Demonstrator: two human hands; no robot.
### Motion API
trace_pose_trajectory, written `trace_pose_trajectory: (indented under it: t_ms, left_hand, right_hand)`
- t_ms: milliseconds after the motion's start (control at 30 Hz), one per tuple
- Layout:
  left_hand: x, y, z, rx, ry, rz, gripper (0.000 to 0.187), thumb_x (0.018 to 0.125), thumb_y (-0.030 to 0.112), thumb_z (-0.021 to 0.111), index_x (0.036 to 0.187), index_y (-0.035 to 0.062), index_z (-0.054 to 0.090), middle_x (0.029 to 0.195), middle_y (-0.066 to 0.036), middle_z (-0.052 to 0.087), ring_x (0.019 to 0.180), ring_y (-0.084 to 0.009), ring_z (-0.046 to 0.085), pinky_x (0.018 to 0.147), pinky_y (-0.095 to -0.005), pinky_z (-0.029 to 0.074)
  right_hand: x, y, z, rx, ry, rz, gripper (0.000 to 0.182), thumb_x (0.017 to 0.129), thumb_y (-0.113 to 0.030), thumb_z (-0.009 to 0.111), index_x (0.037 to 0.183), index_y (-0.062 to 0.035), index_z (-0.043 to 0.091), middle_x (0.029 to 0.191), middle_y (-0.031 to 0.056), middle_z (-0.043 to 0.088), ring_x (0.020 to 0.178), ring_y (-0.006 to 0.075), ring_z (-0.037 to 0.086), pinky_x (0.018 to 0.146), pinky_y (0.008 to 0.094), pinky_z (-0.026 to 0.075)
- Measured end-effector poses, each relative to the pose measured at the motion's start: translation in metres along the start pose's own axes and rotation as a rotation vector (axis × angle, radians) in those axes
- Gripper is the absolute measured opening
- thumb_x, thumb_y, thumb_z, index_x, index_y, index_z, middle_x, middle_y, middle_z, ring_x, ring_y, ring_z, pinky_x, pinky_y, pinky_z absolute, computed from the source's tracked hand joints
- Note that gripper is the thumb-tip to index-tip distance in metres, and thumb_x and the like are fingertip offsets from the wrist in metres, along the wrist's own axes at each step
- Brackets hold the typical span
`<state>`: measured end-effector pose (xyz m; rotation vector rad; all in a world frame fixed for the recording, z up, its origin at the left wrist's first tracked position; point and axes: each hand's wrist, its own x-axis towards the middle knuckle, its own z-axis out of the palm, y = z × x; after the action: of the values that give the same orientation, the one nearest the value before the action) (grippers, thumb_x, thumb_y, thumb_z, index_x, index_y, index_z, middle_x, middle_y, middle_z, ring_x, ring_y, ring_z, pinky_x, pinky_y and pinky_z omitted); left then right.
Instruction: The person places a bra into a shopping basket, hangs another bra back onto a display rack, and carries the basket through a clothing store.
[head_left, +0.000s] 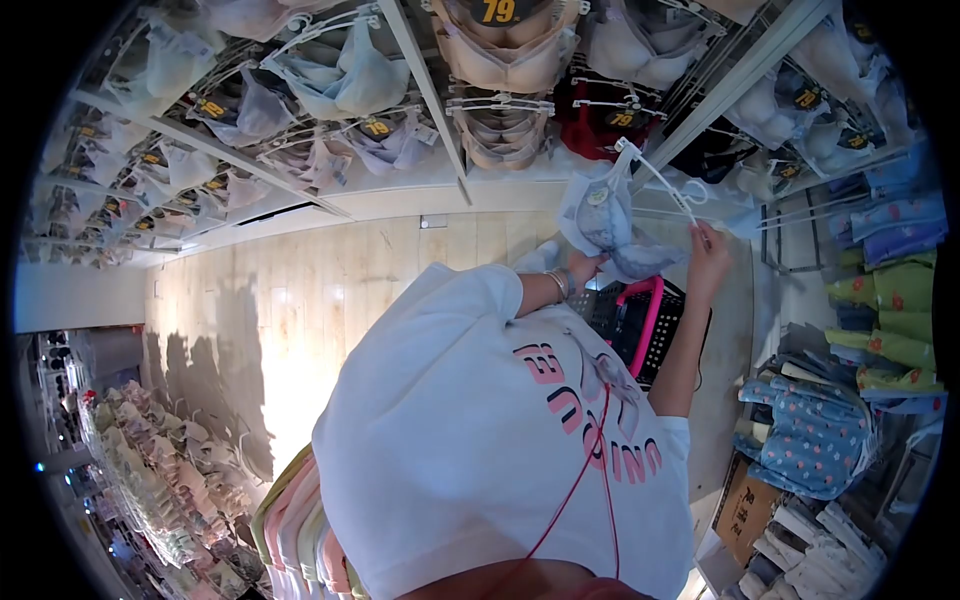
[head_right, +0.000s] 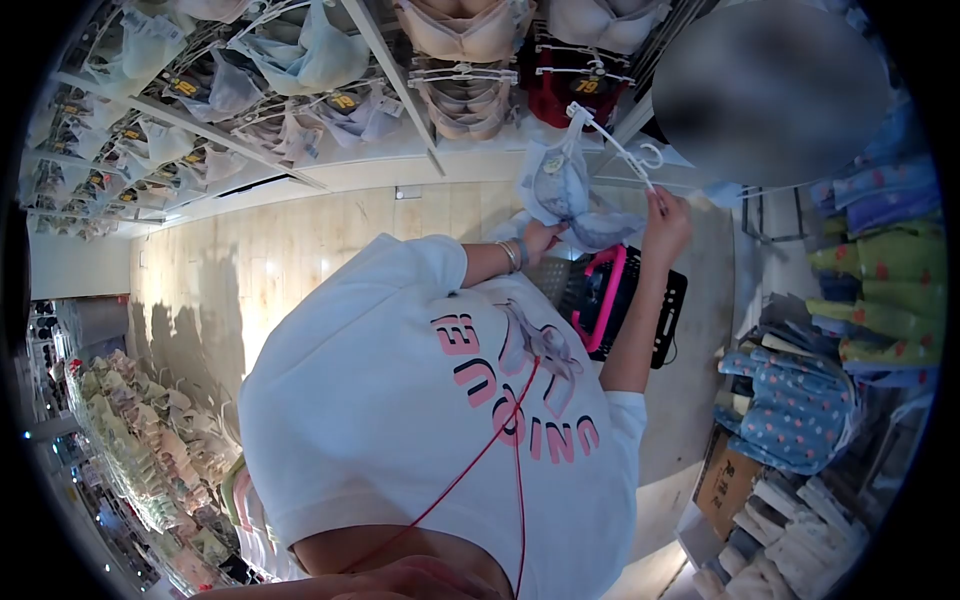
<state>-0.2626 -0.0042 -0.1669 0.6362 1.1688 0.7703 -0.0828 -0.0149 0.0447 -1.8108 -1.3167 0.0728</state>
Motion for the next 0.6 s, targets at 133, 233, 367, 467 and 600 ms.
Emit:
trace_pose_trajectory:
  t_ms: [133, 233, 367, 467, 600]
  left_hand:
    - [-0.002, -0.004, -0.007, 0.005, 0.069, -0.026, 0.024, 0.08, 0.027, 0.075, 0.084, 0.0057, 0.063, 0.068, -0.004, 0.06, 0.049, -0.0104, 0.051, 0.043, -0.0259, 0.039]
    - [-0.002, -0.008, -0.016, -0.034, 0.109, -0.051, 0.025, 0.079, 0.026, 0.074, 0.089, 0.0056, 0.063, 0.069, -0.004, 0.061, 0.05, -0.0126, 0.052, 0.044, -0.0279, 0.04]
    - [0.001, -0.015, -0.032, 0.01, 0.138, -0.051, 0.025, 0.079, 0.026, 0.075, 0.087, 0.0062, 0.063, 0.064, -0.004, 0.058, 0.048, -0.0125, 0.051, 0.042, -0.0275, 0.039]
    - [-0.002, -0.008, -0.04, -0.037, 0.084, -0.072, 0.025, 0.079, 0.028, 0.076, 0.084, 0.0077, 0.062, 0.059, -0.003, 0.055, 0.045, -0.0106, 0.049, 0.039, -0.0255, 0.037]
    - [-0.009, 0.017, -0.039, -0.136, -0.073, -0.153, 0.027, 0.079, 0.029, 0.076, 0.079, 0.0068, 0.06, 0.056, -0.002, 0.052, 0.044, -0.0096, 0.046, 0.04, -0.0244, 0.036]
  right_hand:
    - [-0.005, -0.001, 0.006, 0.033, -0.012, -0.02, 0.017, 0.081, -0.018, 0.071, 0.093, -0.0055, 0.071, 0.077, 0.0102, 0.061, 0.064, 0.0219, 0.058, 0.06, 0.0328, 0.046]
    - [-0.012, -0.007, 0.012, 0.057, -0.041, -0.021, 0.019, 0.081, -0.018, 0.071, 0.095, -0.0044, 0.071, 0.079, 0.0104, 0.062, 0.066, 0.0204, 0.059, 0.062, 0.0317, 0.046]
    - [-0.021, -0.011, 0.022, 0.087, -0.073, 0.01, 0.019, 0.082, -0.018, 0.07, 0.095, -0.0043, 0.07, 0.08, 0.0105, 0.062, 0.067, 0.021, 0.059, 0.063, 0.0315, 0.047]
    - [-0.021, -0.014, 0.028, 0.1, -0.064, -0.015, 0.017, 0.082, -0.017, 0.07, 0.094, -0.0055, 0.071, 0.08, 0.0105, 0.062, 0.066, 0.0231, 0.06, 0.062, 0.0329, 0.047]
    - [-0.003, -0.021, 0.019, 0.063, -0.033, 0.005, 0.022, 0.085, -0.021, 0.067, 0.096, -0.0021, 0.07, 0.086, 0.0124, 0.065, 0.073, 0.0231, 0.062, 0.068, 0.0321, 0.048]
